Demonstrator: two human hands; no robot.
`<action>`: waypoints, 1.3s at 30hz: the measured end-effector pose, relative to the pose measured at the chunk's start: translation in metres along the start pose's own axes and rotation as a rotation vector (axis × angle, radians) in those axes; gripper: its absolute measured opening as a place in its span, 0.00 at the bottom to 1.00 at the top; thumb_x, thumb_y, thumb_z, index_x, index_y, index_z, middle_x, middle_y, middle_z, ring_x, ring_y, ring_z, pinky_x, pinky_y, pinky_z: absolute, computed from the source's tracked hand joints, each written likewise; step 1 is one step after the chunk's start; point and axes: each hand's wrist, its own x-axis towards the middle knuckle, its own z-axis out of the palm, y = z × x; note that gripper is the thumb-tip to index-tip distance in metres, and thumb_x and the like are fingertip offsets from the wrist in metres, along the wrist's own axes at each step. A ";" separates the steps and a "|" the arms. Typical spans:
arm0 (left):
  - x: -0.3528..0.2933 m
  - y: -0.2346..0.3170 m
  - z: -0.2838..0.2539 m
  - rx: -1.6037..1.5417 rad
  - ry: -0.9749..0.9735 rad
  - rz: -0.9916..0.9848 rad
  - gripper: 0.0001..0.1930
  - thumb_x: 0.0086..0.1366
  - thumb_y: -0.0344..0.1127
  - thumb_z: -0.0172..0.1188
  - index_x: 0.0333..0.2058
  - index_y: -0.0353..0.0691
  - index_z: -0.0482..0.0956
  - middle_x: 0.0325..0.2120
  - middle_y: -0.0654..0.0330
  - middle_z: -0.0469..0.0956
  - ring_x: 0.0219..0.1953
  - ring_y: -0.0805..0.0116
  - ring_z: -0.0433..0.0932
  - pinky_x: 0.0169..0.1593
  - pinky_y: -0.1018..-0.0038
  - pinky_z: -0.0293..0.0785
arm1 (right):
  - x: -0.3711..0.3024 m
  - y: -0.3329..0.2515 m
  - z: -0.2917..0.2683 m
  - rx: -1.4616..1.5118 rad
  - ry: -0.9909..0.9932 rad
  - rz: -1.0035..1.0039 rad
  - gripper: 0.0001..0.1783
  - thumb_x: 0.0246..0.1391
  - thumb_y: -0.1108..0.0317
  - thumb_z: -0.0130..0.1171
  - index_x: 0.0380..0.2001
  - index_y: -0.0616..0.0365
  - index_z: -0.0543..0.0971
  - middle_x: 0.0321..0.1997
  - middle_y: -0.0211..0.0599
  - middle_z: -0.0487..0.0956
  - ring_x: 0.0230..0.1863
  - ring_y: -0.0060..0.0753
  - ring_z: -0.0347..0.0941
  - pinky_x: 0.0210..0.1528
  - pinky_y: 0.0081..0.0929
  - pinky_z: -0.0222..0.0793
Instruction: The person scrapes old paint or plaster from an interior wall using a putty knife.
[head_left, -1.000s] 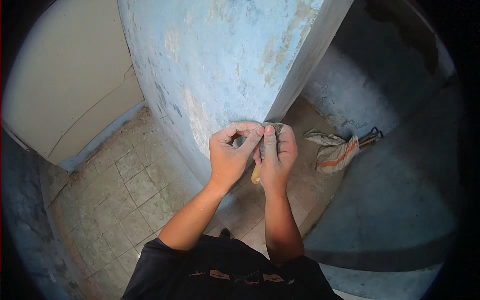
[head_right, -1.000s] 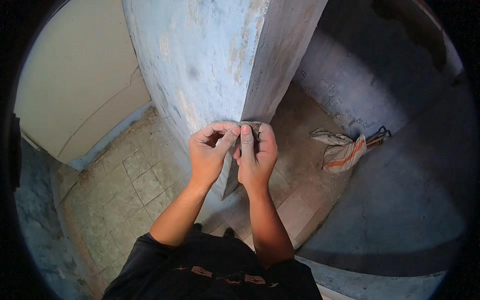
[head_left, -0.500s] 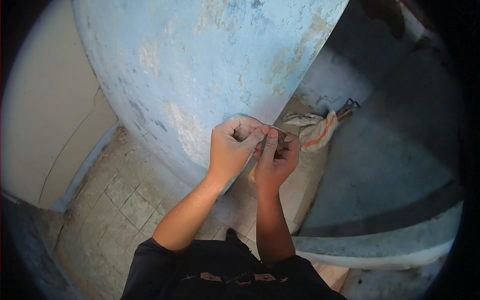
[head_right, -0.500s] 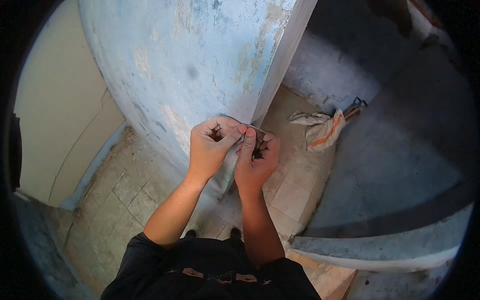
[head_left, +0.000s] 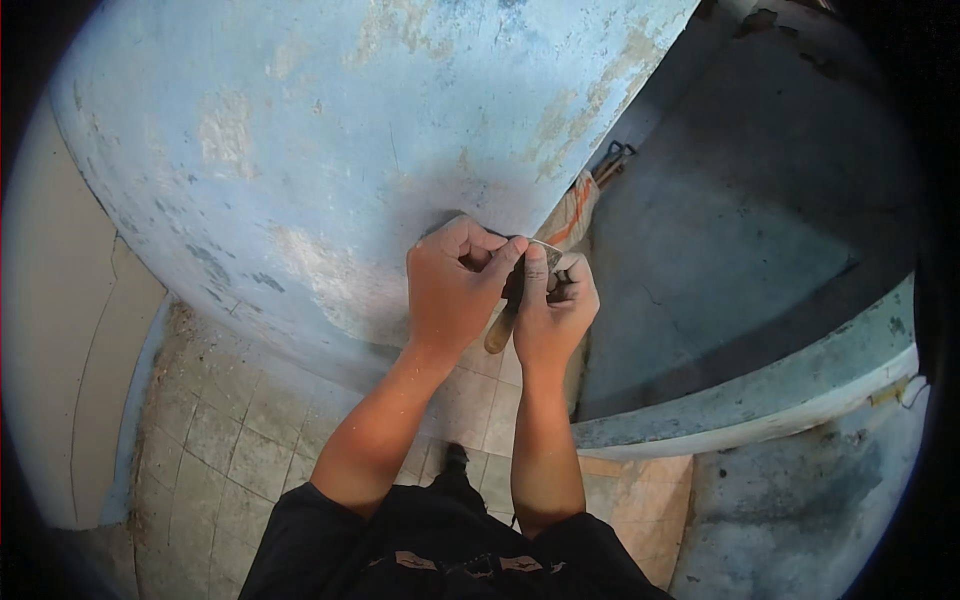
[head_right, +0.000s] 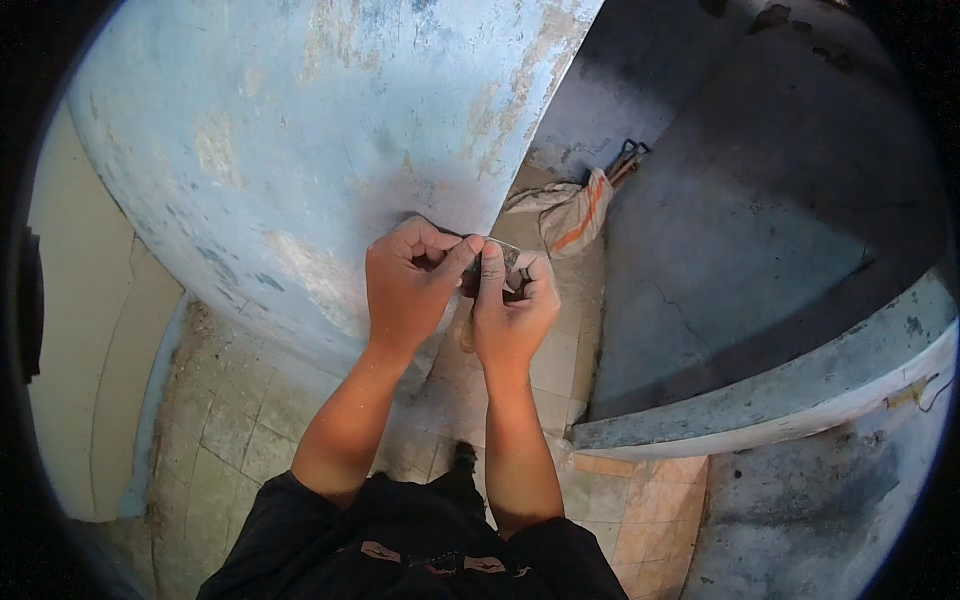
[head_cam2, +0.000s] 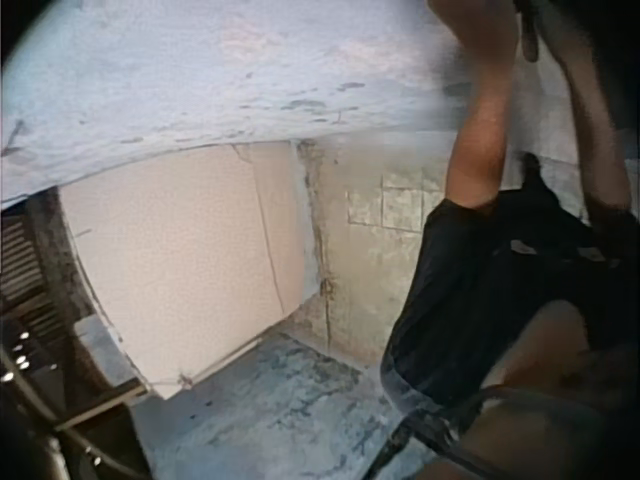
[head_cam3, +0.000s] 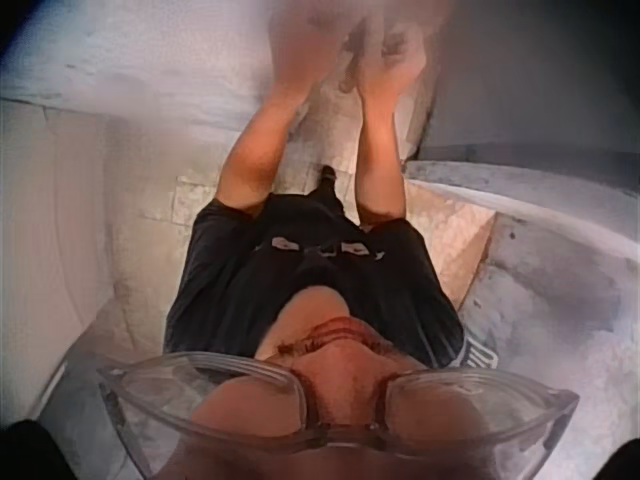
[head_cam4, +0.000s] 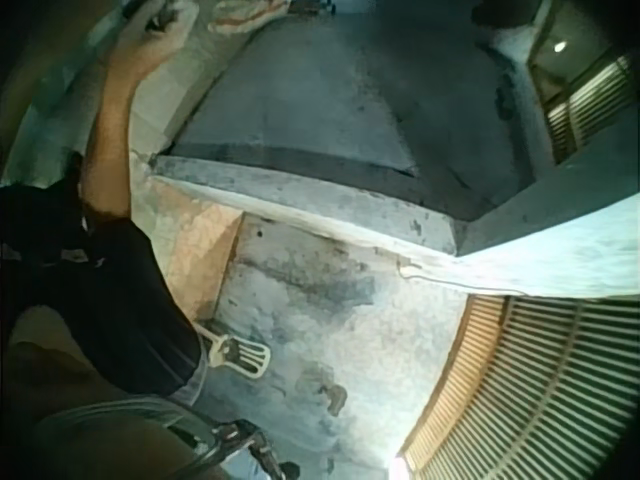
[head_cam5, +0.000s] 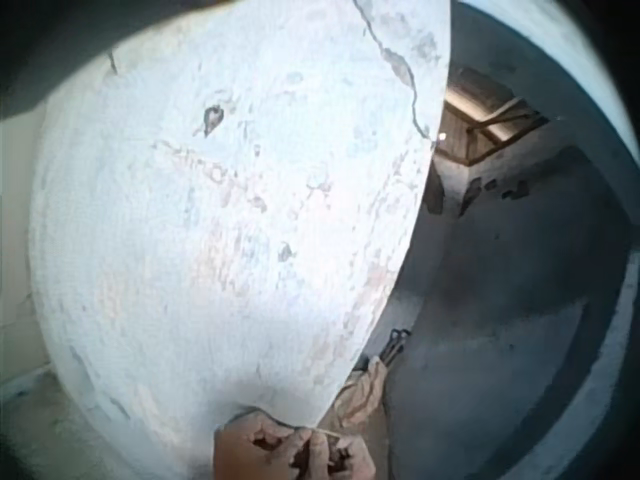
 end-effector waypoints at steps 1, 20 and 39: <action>0.001 -0.003 -0.001 -0.010 -0.004 -0.001 0.12 0.61 0.29 0.71 0.24 0.34 0.77 0.18 0.60 0.81 0.20 0.82 0.76 0.23 0.82 0.70 | 0.000 -0.003 0.002 -0.009 0.003 -0.004 0.16 0.65 0.70 0.62 0.24 0.59 0.69 0.20 0.29 0.77 0.20 0.16 0.73 0.22 0.18 0.70; 0.008 -0.004 -0.005 0.091 -0.016 0.076 0.14 0.59 0.28 0.72 0.21 0.35 0.75 0.14 0.60 0.79 0.17 0.82 0.75 0.20 0.81 0.66 | -0.006 -0.010 0.021 -0.014 0.131 -0.067 0.12 0.64 0.73 0.62 0.27 0.61 0.72 0.19 0.30 0.76 0.20 0.15 0.73 0.21 0.15 0.67; -0.049 0.046 -0.046 -0.325 -0.436 -0.070 0.11 0.70 0.30 0.62 0.45 0.29 0.83 0.33 0.59 0.83 0.35 0.75 0.80 0.41 0.77 0.77 | -0.053 -0.087 -0.042 0.434 -0.154 0.387 0.11 0.68 0.64 0.58 0.35 0.63 0.77 0.26 0.38 0.81 0.21 0.26 0.78 0.22 0.23 0.76</action>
